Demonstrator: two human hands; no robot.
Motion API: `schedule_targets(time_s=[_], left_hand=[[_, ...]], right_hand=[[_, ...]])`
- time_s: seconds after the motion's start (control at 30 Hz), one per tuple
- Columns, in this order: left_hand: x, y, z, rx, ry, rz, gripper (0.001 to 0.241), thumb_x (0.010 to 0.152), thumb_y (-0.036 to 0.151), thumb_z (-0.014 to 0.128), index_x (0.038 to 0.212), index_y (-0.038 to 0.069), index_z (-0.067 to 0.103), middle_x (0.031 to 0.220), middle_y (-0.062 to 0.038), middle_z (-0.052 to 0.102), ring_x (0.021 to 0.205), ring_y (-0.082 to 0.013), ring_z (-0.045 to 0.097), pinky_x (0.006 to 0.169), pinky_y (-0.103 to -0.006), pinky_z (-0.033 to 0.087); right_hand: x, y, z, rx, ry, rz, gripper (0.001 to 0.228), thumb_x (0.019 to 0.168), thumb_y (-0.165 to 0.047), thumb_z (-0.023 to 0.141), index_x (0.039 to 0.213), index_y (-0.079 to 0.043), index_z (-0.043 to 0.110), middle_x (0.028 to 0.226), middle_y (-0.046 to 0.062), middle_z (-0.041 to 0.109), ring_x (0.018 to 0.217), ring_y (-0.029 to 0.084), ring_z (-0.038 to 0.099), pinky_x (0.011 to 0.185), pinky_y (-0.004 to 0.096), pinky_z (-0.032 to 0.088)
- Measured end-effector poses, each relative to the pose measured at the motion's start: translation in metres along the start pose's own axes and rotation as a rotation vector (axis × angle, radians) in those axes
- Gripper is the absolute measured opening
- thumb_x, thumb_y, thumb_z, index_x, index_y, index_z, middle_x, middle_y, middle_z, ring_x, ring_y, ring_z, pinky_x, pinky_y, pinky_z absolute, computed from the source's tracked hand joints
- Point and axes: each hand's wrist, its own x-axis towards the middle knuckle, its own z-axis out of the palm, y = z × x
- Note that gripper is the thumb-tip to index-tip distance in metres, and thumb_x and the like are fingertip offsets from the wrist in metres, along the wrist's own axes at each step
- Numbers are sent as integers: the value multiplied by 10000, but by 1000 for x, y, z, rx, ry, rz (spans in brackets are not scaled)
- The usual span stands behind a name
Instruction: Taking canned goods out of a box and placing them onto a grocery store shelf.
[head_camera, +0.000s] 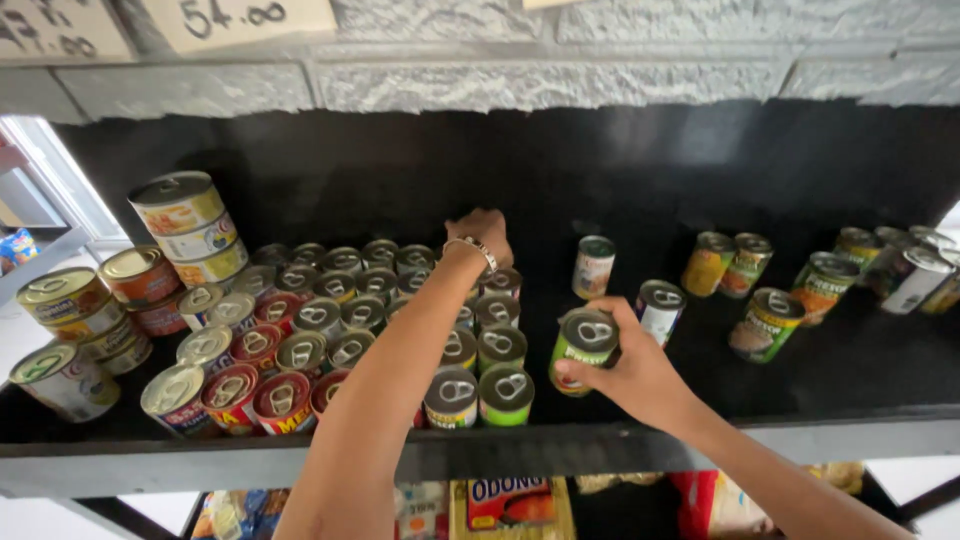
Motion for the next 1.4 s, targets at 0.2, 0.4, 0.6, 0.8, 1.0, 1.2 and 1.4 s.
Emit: schedule_targets(time_s=[0.2, 0.4, 0.6, 0.8, 1.0, 1.2, 1.4], left_hand=[[-16, 9, -13, -91, 27, 0, 464, 778, 347, 836, 1139, 70, 748, 1206, -161, 750, 1193, -367, 658, 1193, -660, 306], [-9, -1, -11, -87, 33, -2, 542, 754, 328, 867, 1207, 81, 699, 1279, -162, 695, 1236, -369, 623, 1137, -612, 409], [30, -11, 8, -35, -33, 95, 520, 804, 346, 844, 1202, 44, 702, 1243, -207, 685, 1191, -407, 639, 1073, -624, 473], [-16, -5, -4, -112, 4, 45, 489, 791, 357, 822, 1179, 74, 731, 1187, -163, 754, 1200, -372, 663, 1174, -648, 340], [-8, -13, 3, -229, 103, 12, 660, 728, 435, 853, 1264, 107, 652, 1269, -136, 703, 1293, -357, 580, 1195, -653, 259], [-94, 10, -15, -161, 305, 234, 527, 840, 456, 774, 1196, 82, 673, 1229, -160, 661, 1208, -371, 588, 1115, -618, 335], [-230, 18, 16, -180, 554, 595, 219, 954, 163, 657, 1155, 89, 700, 1128, -109, 680, 1129, -320, 635, 1184, -581, 338]], right_hand=[[-7, -6, -2, 52, -14, 26, 613, 779, -227, 864, 1249, -94, 493, 1057, 31, 709, 1002, 116, 692, 853, 295, 567], [-11, -1, -3, 64, -12, 18, 619, 778, -222, 860, 1252, -88, 486, 1049, 33, 714, 985, 126, 689, 851, 302, 567], [-12, 3, -5, 38, -4, -3, 609, 774, -220, 868, 1235, -77, 497, 1073, 34, 719, 1013, 121, 694, 882, 295, 559], [-11, 2, -4, 33, -31, 34, 599, 777, -243, 868, 1216, -81, 495, 1009, 31, 704, 956, 104, 679, 842, 295, 559], [-9, 0, -1, 56, -84, 43, 569, 795, -270, 861, 1181, -89, 485, 952, 11, 686, 892, 78, 642, 782, 283, 553], [-10, -7, 4, 6, -118, 109, 594, 795, -280, 869, 1192, -79, 475, 907, 34, 655, 836, 97, 614, 718, 286, 542], [-12, -1, 15, -27, -214, 41, 628, 821, -340, 836, 1236, -69, 450, 954, 40, 696, 901, 114, 672, 783, 301, 559]])
